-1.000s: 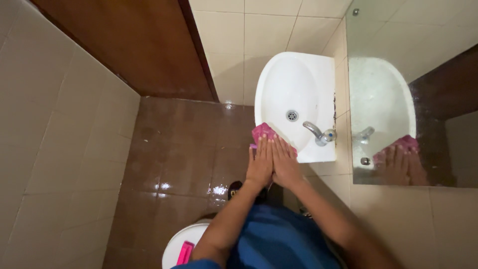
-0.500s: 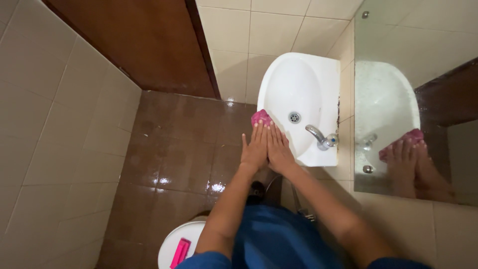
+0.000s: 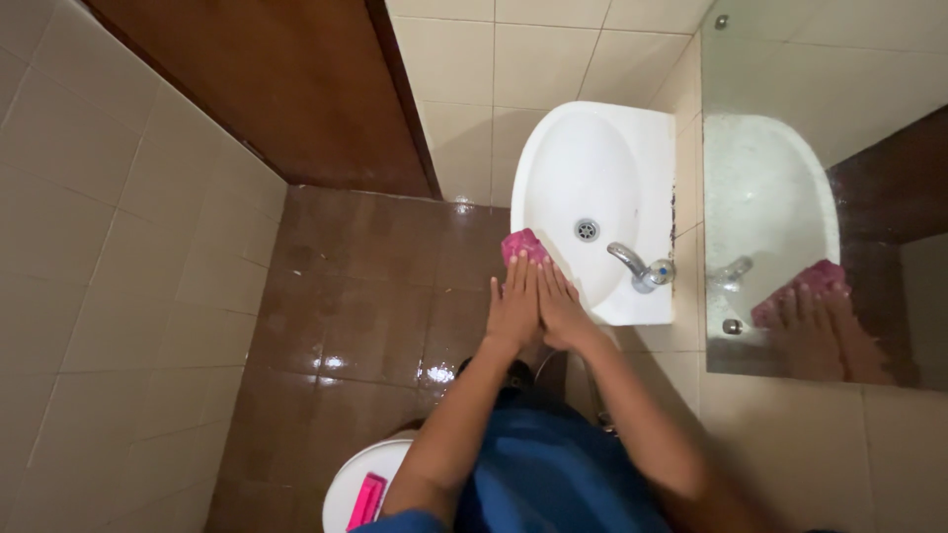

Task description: Cleaning the sink and mirror in a bathroom using a cloth.

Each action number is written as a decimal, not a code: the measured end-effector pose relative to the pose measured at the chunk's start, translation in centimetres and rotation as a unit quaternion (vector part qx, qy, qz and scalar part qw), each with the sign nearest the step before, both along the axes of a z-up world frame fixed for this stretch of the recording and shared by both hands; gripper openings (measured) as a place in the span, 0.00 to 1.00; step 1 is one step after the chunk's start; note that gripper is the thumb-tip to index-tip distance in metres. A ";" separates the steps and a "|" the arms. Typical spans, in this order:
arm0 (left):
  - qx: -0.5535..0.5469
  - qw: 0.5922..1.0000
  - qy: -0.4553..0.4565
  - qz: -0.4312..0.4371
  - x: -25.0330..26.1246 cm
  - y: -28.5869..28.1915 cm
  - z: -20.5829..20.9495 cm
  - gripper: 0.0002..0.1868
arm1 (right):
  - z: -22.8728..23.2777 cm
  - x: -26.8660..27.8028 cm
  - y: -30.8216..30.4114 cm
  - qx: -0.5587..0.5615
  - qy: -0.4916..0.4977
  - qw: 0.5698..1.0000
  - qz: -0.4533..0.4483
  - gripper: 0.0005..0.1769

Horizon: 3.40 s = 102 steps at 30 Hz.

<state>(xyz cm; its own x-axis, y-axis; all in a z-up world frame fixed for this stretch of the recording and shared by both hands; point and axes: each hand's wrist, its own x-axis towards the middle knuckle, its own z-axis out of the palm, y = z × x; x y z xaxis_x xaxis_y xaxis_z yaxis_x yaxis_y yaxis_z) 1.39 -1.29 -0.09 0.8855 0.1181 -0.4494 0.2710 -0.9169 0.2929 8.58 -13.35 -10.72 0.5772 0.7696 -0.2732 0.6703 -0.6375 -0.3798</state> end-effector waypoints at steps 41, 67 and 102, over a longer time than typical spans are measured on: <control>-0.052 0.991 -0.103 0.069 3.4 0.7 -7.5 0.43 | 0.0 2.4 0.0 0.091 0.108 0.986 -0.084 0.38; -0.080 0.996 -0.035 0.036 3.9 3.4 -3.8 0.40 | -0.7 0.6 1.5 0.134 0.009 0.989 -0.055 0.54; -0.101 0.989 -0.047 0.101 4.2 2.3 -4.5 0.36 | 1.3 0.3 1.3 0.106 0.026 0.988 -0.110 0.47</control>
<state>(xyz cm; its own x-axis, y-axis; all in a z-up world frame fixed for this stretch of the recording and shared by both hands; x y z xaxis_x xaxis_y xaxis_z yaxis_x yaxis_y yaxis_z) 5.64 1.01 -4.62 0.8921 0.2136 -0.3982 0.4055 -0.7672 0.4970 8.88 -12.07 -9.39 0.7257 0.6707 -0.1530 0.5012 -0.6678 -0.5503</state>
